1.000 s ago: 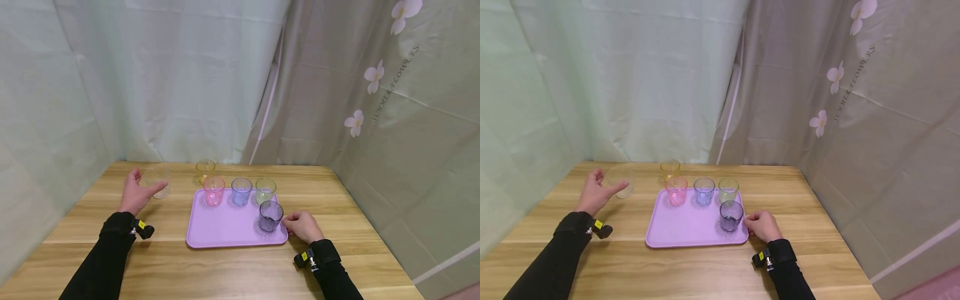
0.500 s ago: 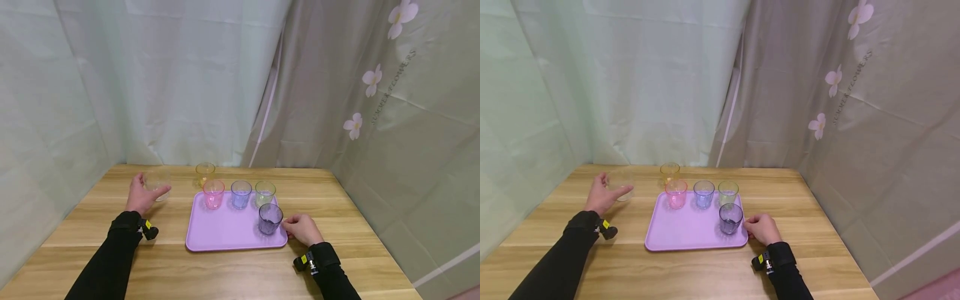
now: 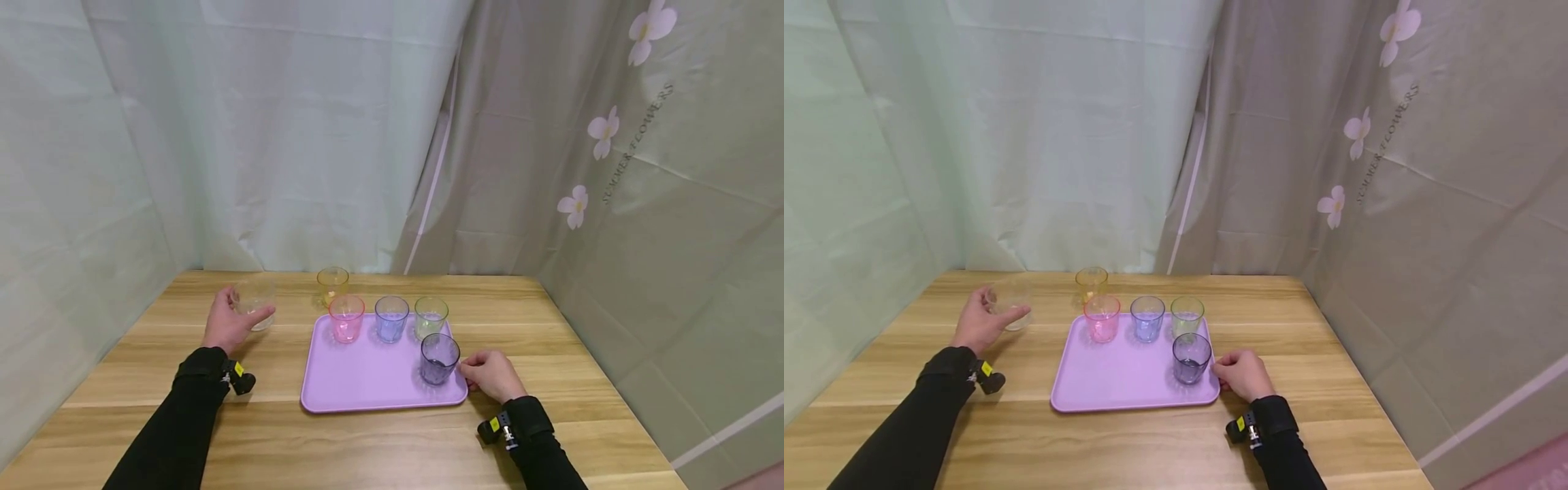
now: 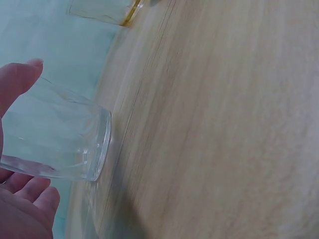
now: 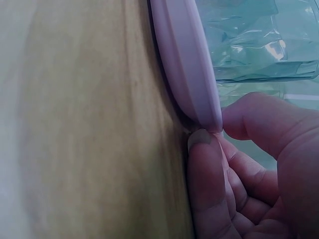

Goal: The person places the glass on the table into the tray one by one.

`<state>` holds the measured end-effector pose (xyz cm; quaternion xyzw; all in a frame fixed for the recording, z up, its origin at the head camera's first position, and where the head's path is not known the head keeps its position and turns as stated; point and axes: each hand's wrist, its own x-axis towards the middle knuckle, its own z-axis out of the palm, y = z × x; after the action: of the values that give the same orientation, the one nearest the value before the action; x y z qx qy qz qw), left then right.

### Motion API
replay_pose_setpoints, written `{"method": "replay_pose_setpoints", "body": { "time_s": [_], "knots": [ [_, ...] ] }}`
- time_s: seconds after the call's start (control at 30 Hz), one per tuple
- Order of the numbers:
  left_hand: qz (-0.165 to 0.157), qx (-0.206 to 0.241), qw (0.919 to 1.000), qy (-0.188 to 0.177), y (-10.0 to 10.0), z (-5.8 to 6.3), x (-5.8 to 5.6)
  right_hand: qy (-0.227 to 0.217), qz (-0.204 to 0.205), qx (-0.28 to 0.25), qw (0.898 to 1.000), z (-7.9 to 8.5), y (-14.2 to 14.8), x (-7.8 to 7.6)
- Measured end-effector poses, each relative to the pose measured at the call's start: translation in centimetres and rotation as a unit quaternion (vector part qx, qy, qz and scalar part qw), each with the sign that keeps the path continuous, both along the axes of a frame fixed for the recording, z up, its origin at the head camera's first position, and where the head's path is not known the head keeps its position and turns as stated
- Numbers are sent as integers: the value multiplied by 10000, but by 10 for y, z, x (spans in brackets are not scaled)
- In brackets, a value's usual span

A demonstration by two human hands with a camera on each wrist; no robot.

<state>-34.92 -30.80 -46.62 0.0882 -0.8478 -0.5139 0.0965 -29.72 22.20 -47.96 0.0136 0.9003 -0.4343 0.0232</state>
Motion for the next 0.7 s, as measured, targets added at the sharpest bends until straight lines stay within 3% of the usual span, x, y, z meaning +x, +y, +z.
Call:
{"method": "replay_pose_setpoints", "body": {
  "time_s": [0.7],
  "knots": [
    [-7,-182,9998,-125,-2,-3,2,-25,-42,-87,10000,0,-2,1]
  ]
}}
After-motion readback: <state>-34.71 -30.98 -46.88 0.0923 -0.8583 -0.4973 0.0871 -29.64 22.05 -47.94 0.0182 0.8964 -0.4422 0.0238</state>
